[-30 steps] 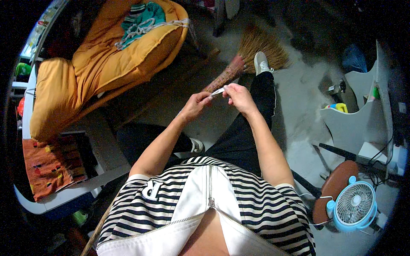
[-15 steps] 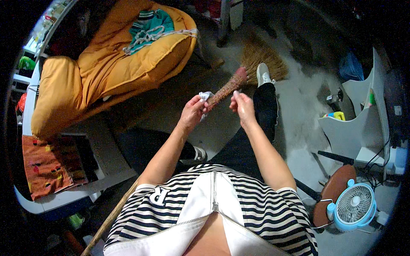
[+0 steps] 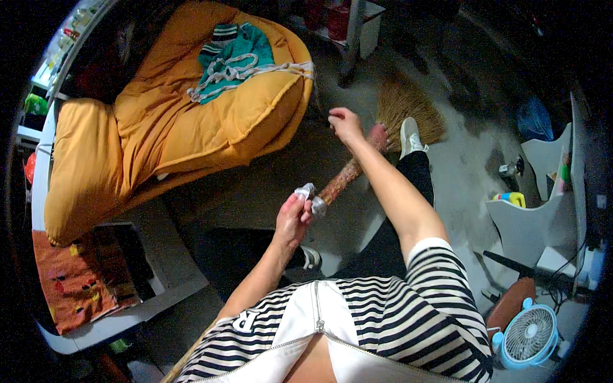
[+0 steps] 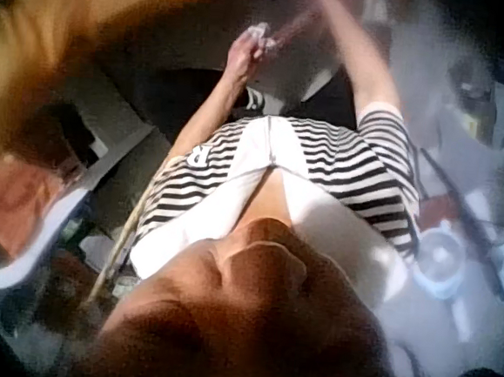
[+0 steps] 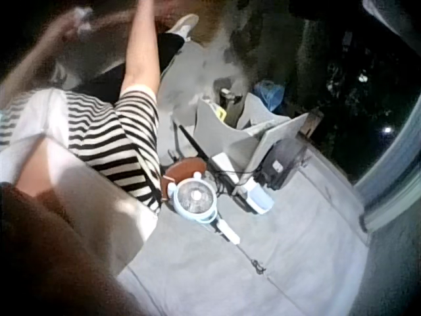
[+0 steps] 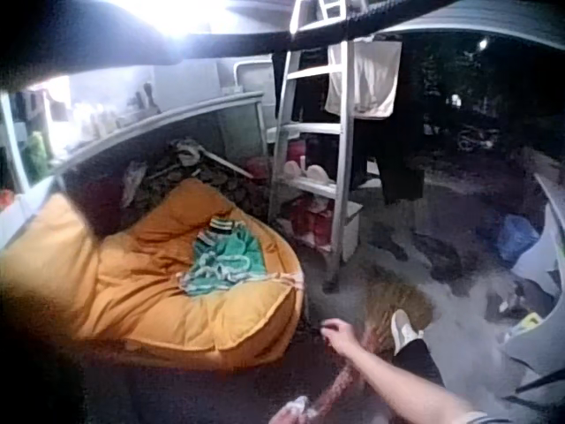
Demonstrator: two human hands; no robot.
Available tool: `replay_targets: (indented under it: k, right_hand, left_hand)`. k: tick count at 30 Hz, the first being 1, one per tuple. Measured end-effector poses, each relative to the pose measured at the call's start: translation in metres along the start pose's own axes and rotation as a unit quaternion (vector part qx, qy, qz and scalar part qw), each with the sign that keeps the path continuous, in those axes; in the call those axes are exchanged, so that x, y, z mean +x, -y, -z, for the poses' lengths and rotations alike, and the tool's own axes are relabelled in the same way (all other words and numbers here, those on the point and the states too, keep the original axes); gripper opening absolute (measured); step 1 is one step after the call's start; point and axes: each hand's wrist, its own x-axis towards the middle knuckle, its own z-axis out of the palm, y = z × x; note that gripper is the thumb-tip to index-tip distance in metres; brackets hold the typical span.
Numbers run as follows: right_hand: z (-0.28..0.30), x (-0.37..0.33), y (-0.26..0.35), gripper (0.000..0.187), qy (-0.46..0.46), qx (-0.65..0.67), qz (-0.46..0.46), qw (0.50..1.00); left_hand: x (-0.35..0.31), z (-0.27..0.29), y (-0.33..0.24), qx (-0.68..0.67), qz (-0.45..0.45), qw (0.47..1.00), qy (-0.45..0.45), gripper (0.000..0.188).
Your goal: The person repairs a broom by wrapping a white strap repeatedly around the base of the broom bristles and the handle, securing it with knots.
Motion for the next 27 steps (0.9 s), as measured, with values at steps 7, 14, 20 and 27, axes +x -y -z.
replay_targets:
  k: [7,14,20,27]
  right_hand:
    - [-0.046,0.134,-0.027,0.058,-0.107,-0.123,0.087,0.983]
    - [-0.007,0.199,-0.05,0.038,0.034,-0.192,0.101,0.976]
    - [0.028,0.134,0.01,0.019,0.02,0.155,-0.03,0.987]
    - [0.057,0.111,-0.011,0.019,0.092,0.126,-0.085,0.984]
  left_hand:
    - [0.005,0.006,-0.015,-0.022,0.059,0.998,-0.028,0.026]
    - [0.019,0.006,-0.012,-0.051,0.088,0.995,0.0,0.02]
    - [0.016,0.011,-0.014,-0.046,0.07,0.996,-0.034,0.019]
    - [0.021,0.0,-0.013,-0.016,0.05,0.999,-0.001,0.024]
